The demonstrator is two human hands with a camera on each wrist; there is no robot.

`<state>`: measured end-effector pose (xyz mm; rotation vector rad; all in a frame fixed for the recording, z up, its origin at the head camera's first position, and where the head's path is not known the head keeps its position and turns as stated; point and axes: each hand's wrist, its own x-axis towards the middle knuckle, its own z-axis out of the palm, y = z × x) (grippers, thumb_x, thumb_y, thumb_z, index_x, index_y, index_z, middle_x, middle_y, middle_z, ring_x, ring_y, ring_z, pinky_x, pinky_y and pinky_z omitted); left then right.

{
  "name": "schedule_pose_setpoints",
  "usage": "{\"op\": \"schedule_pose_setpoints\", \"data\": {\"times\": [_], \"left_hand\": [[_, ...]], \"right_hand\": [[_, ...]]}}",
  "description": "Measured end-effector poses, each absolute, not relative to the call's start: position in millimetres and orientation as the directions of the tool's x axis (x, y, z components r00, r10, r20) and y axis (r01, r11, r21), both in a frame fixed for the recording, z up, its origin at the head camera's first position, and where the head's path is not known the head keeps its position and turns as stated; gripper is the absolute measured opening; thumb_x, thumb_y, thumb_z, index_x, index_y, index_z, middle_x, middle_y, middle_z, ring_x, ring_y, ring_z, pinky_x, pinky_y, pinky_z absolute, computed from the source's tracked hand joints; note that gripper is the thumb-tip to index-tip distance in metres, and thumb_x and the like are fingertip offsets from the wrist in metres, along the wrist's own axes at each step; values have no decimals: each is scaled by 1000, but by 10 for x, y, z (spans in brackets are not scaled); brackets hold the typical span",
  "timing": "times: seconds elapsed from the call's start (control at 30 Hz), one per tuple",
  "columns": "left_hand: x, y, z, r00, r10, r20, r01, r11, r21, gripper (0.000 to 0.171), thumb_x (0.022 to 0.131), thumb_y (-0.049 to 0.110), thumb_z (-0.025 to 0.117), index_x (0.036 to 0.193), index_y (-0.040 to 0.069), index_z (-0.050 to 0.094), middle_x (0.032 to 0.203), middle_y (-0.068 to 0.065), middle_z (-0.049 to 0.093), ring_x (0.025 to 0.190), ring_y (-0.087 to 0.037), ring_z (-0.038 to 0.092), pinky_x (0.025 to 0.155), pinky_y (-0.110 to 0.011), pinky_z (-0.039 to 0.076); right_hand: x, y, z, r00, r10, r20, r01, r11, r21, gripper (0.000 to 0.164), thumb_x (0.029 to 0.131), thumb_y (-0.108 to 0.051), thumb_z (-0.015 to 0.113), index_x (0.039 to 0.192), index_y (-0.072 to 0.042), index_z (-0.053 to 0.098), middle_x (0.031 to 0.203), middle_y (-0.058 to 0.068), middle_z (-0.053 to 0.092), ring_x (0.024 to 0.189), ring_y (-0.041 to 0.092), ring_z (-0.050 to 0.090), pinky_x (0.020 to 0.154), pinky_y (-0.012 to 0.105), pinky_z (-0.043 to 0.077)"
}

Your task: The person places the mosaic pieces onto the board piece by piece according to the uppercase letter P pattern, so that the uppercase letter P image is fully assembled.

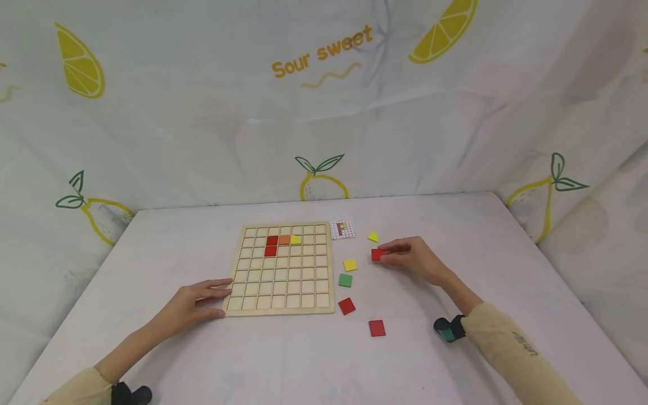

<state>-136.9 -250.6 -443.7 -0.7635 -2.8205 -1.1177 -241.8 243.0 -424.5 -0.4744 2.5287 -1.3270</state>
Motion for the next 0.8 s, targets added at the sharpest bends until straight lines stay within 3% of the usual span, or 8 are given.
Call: {"op": "schedule_pose_setpoints", "data": {"times": [0.3, 0.8], "left_hand": [[-1369, -2504, -4417, -878, 449, 164, 435, 607, 665, 46, 77, 12, 78, 117, -7, 65, 133, -19, 56, 119, -37, 54, 90, -34, 52], [-1361, -2498, -4406, -885, 435, 165, 426, 615, 663, 47, 76, 10, 79, 117, -6, 65, 133, -18, 56, 119, -36, 54, 91, -33, 52]], "right_hand": [[-2397, 2210, -4185, -937, -336, -100, -80, 483, -872, 43, 89, -21, 70, 125, 1, 62, 124, 20, 60, 113, 32, 53, 81, 16, 53], [-2287, 1657, -4037, -936, -292, -195, 86, 346, -934, 41, 87, -14, 72, 122, 6, 62, 116, 16, 64, 92, 13, 63, 83, 22, 55]]}}
